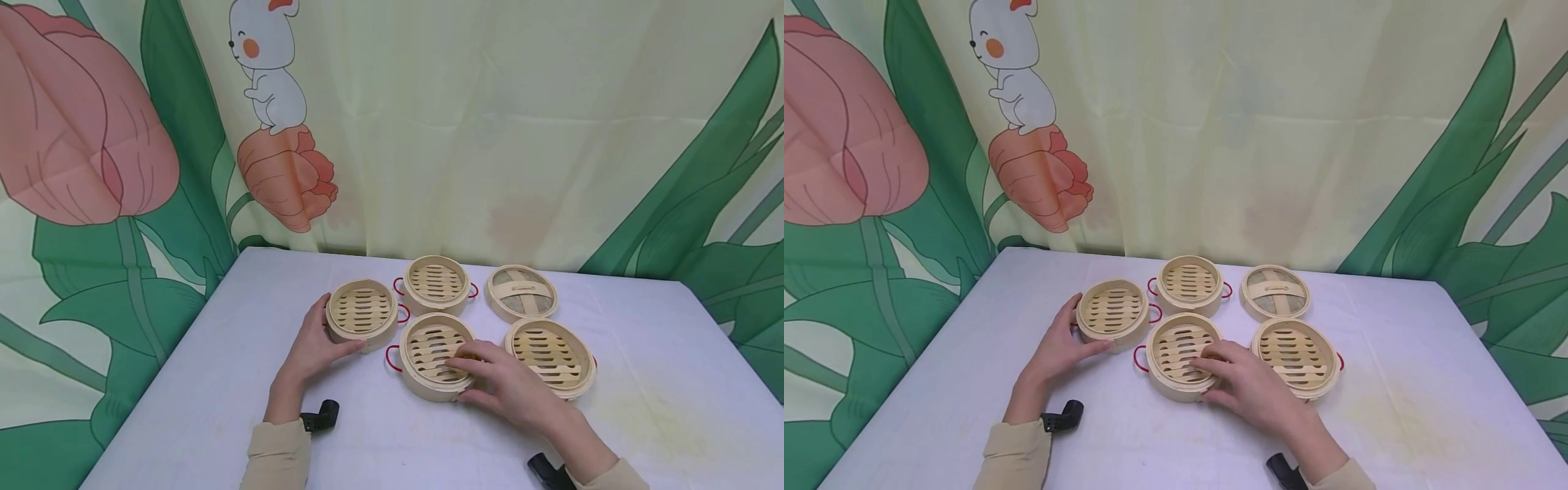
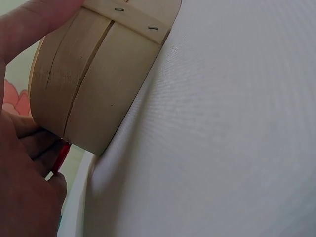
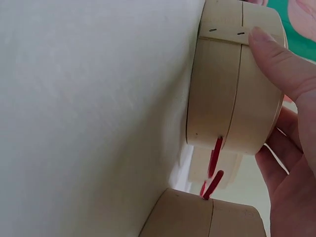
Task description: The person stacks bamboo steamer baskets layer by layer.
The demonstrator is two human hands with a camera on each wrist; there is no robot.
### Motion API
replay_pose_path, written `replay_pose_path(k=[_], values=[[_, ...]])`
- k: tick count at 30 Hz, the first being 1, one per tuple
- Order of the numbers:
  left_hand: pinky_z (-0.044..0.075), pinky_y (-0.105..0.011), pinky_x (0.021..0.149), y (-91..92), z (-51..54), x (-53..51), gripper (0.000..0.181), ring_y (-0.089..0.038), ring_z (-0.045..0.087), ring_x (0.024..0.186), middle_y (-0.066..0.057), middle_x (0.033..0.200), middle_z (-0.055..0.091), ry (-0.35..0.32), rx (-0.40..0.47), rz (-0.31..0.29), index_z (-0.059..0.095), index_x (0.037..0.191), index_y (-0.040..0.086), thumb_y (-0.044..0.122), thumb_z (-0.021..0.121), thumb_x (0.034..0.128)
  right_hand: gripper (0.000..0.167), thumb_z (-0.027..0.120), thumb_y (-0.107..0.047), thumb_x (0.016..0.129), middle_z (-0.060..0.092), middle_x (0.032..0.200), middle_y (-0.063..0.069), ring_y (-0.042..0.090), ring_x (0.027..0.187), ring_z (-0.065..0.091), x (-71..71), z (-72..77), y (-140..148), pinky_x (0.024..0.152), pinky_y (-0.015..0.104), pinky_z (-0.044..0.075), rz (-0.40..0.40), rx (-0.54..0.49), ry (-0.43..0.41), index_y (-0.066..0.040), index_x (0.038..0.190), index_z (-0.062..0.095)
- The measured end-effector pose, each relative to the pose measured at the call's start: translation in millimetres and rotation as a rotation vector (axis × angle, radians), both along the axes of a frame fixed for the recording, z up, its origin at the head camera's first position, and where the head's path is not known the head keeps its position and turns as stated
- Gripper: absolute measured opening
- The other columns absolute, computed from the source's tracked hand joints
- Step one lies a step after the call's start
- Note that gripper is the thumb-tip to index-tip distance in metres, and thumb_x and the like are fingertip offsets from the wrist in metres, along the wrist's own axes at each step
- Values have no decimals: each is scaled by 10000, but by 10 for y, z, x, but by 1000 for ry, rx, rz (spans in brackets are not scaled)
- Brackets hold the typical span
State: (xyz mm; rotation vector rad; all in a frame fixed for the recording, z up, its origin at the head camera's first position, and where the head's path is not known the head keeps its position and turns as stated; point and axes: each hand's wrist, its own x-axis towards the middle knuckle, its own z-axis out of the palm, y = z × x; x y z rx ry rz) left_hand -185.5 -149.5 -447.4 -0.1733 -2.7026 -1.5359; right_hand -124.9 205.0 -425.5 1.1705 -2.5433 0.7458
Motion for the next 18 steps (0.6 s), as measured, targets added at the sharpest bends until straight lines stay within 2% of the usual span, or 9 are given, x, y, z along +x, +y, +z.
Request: replay_pose_path(k=[5, 9, 15, 18], values=[[221, -545, 1170, -6, -12, -3, 1200, -363, 251, 1457, -233, 1577, 271, 0, -4, 3, 200, 1568, -7, 316, 946, 686, 463, 889, -287, 766, 601, 1194, -82, 140, 1108, 576, 18, -9, -23, 922, 361, 502, -19, -4, 1, -197, 1195, 741], [215, -537, 1173, -11, -19, -3, 1196, -362, 244, 1460, -236, 1577, 270, 4, 2, 1, 201, 1567, -12, 313, 945, 690, 424, 892, -286, 759, 615, 1164, -72, 147, 1078, 585, 35, -22, -46, 904, 380, 508, -26, -19, 36, -187, 1147, 751], [214, -540, 1173, -16, -24, -12, 1189, -370, 241, 1459, -246, 1568, 280, 12, 5, -7, 205, 1562, -20, 305, 945, 690, 346, 886, -279, 759, 628, 1113, -83, 151, 1063, 592, 50, -44, -74, 931, 329, 472, -14, -45, 94, -184, 1059, 742], [219, -546, 1169, -16, -23, -12, 1190, -372, 250, 1454, -247, 1566, 279, 13, 1, -8, 204, 1562, -20, 311, 944, 689, 308, 879, -261, 768, 628, 1102, -87, 137, 1063, 587, 48, -46, -72, 952, 293, 450, 3, -58, 90, -180, 1032, 742]])
